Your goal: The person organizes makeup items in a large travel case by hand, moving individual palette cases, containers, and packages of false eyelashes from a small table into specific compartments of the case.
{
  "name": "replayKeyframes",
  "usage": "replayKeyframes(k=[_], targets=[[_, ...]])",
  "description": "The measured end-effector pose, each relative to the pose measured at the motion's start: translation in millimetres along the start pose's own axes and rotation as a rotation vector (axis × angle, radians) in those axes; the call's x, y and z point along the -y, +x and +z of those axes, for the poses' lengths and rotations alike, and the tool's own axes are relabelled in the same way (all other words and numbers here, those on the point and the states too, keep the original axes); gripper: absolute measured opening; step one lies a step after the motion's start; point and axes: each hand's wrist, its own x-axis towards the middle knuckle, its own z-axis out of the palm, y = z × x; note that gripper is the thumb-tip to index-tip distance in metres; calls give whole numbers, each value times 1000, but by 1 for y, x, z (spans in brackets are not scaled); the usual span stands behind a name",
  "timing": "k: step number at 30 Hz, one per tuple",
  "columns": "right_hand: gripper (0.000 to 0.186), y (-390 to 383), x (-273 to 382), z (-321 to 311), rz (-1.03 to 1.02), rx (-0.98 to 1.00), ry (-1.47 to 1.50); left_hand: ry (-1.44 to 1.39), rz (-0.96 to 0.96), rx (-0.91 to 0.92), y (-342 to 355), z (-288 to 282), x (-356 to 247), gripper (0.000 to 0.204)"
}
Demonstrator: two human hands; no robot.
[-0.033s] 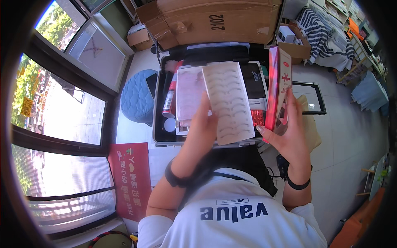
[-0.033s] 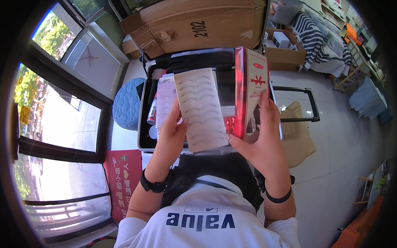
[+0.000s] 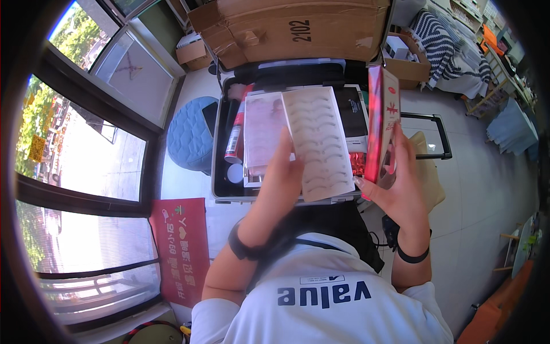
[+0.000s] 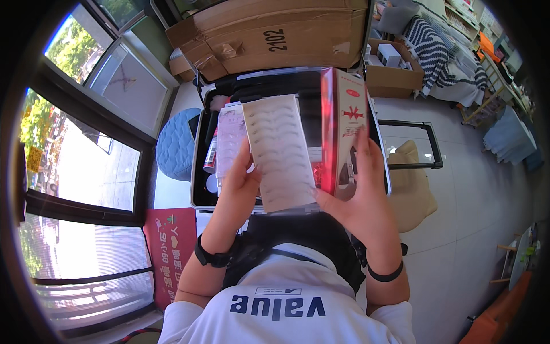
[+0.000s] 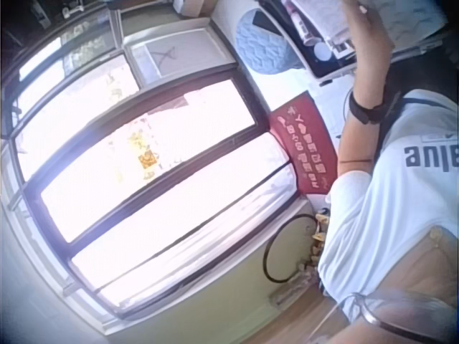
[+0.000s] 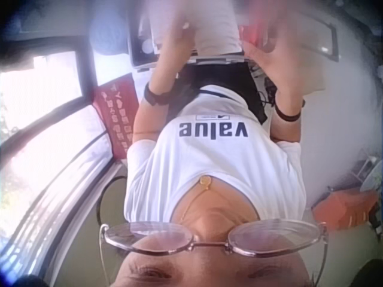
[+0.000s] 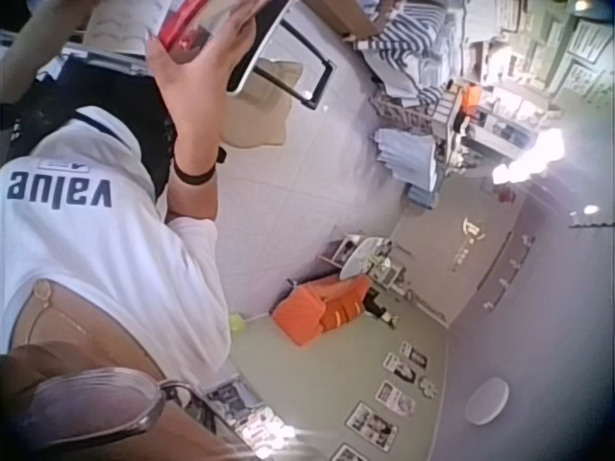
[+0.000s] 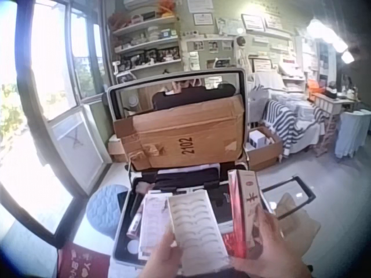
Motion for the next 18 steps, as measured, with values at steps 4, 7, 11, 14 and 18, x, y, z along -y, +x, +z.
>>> replayKeyframes(k=[4,7,11,14,18], targets=[[106,-3,14,13,20,188,8,30,141,9,-3,11,19,64],[103,-4,11,25,-28,177,3,59,98,25,1,19,25,63],[96,-5,13,33,-103,155,-114,-244,98,-40,0,34,28,59],[92,-5,16,36,-113,143,-152,-419,-2,34,-2,32,21,57],[89,-5,20,36,-127,130,-200,-326,138,27,1,39,19,59]])
